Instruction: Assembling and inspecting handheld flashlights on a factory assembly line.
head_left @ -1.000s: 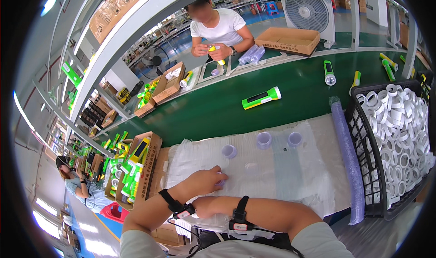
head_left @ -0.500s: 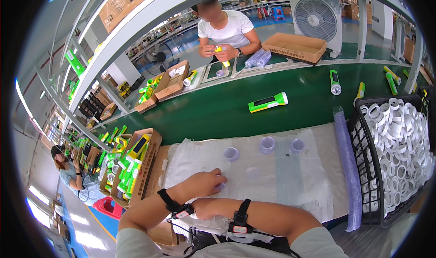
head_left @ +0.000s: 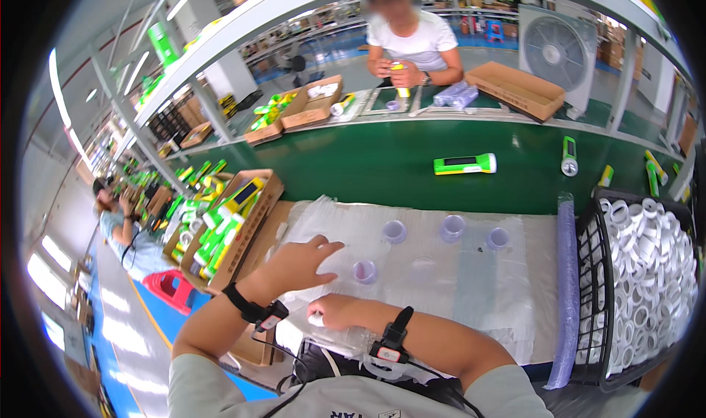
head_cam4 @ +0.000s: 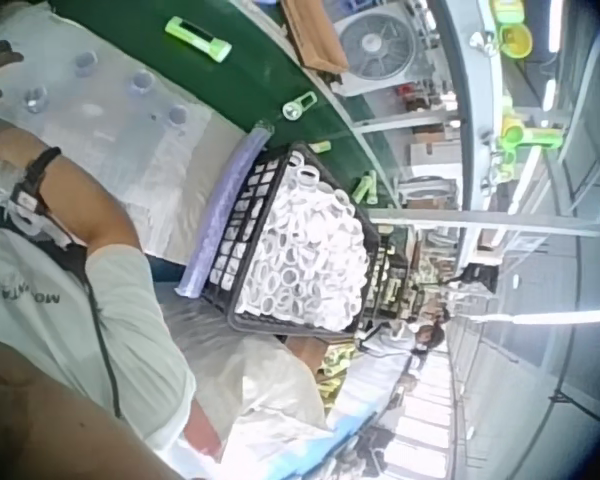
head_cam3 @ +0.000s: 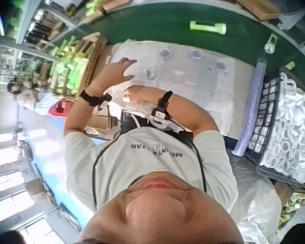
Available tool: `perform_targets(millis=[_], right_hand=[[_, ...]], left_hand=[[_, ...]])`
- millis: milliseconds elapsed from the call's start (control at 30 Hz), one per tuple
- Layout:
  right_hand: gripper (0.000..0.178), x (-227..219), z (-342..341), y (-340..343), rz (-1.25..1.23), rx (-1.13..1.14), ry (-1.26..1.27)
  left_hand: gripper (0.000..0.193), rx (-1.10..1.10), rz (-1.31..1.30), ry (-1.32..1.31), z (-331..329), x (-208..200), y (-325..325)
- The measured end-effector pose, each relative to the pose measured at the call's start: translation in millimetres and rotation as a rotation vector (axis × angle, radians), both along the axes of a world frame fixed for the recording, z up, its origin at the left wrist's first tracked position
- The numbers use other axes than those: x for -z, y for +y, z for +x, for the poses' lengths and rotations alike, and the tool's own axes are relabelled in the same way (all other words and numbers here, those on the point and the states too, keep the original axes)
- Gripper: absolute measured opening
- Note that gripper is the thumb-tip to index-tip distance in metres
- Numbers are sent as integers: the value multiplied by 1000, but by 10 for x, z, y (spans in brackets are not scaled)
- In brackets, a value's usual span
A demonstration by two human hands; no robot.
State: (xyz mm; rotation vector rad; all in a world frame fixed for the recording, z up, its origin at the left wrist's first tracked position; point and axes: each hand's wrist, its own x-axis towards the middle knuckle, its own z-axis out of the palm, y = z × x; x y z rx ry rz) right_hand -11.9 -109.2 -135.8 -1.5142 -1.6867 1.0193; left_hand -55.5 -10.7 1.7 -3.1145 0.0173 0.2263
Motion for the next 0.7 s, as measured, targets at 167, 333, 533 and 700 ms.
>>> perform_targets(millis=[167,333,533,700], right_hand=[[35,7,29,-53,99,37,10],[49,-64,36,-42,-53,-9,31],[41,-70,8,-25,-82,16,-10],[32,-177,58,-158,-150,69,27]], left_hand=[[49,-231,-10,142,-725,-189,83],[46,-351,-113,176,-1433,-278,364],[44,-467,-62,-49,-1841,-651,842],[42,-511,-44,-113,-1522,-969,1498]])
